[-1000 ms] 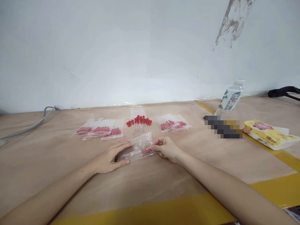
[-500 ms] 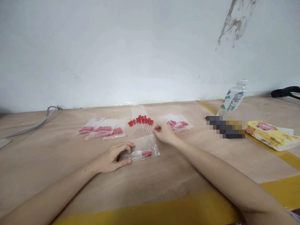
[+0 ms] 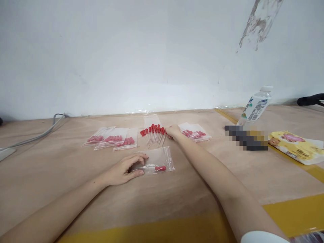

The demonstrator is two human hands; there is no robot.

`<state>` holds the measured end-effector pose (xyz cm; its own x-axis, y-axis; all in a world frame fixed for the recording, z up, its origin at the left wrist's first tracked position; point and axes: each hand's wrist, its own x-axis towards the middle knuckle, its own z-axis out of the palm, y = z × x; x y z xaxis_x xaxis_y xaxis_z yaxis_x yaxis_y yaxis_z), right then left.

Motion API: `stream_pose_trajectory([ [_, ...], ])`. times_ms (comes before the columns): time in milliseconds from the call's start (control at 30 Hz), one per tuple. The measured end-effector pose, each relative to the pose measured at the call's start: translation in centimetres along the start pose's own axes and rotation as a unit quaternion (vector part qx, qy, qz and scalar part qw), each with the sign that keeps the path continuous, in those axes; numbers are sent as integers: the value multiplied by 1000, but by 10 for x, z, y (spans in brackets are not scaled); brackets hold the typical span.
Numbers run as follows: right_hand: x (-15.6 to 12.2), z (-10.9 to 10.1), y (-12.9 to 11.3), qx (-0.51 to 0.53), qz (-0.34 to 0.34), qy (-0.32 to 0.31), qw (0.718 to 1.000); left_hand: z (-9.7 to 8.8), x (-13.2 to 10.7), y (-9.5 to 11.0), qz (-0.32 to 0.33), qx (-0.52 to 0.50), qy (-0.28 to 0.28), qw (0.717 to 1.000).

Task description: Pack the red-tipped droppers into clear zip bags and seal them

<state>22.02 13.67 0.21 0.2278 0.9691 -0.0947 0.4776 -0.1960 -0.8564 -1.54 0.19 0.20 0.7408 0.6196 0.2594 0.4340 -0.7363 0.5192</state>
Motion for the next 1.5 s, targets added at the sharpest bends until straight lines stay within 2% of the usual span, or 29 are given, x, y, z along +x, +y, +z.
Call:
stream_pose_trajectory([
  [167,-18,-20,4,102,-43,76,991,0,1,-1,-3,28,-11,1000],
  [333,-54,-53,33,227,-131,112,959,1,2,-3,-3,40,-10,999],
  [400,-66,-61,45,252,-139,118,950,1,2,-4,-6,43,-10,999],
  [500,-81,-60,55,295,-113,90,944,1,1,-3,-9,43,-11,999],
  [667,-100,-48,56,389,-18,-19,921,1,1,0,-24,50,-11,998],
  [767,-105,-52,58,332,-13,-136,933,1,1,0,-26,53,-6,998],
  [833,-104,-61,62,235,-55,-204,949,2,1,0,-25,50,-6,998],
  [900,-101,-69,66,131,-126,-232,956,2,1,0,-25,47,-7,999],
  [1000,-97,-72,67,29,-212,-219,952,2,1,-1,-29,48,-6,998],
  [1100,-97,-63,66,-12,-253,-192,948,2,1,-1,-29,52,-4,998],
  [1300,-100,-40,63,-7,-288,-153,945,2,2,-2,-21,52,-5,998],
  [1400,-104,-37,62,-7,-322,-141,936,2,3,-2,-20,50,-2,999],
  [1500,-107,-40,60,-4,-342,-158,926,2,3,-3,-9,44,-1,999],
])
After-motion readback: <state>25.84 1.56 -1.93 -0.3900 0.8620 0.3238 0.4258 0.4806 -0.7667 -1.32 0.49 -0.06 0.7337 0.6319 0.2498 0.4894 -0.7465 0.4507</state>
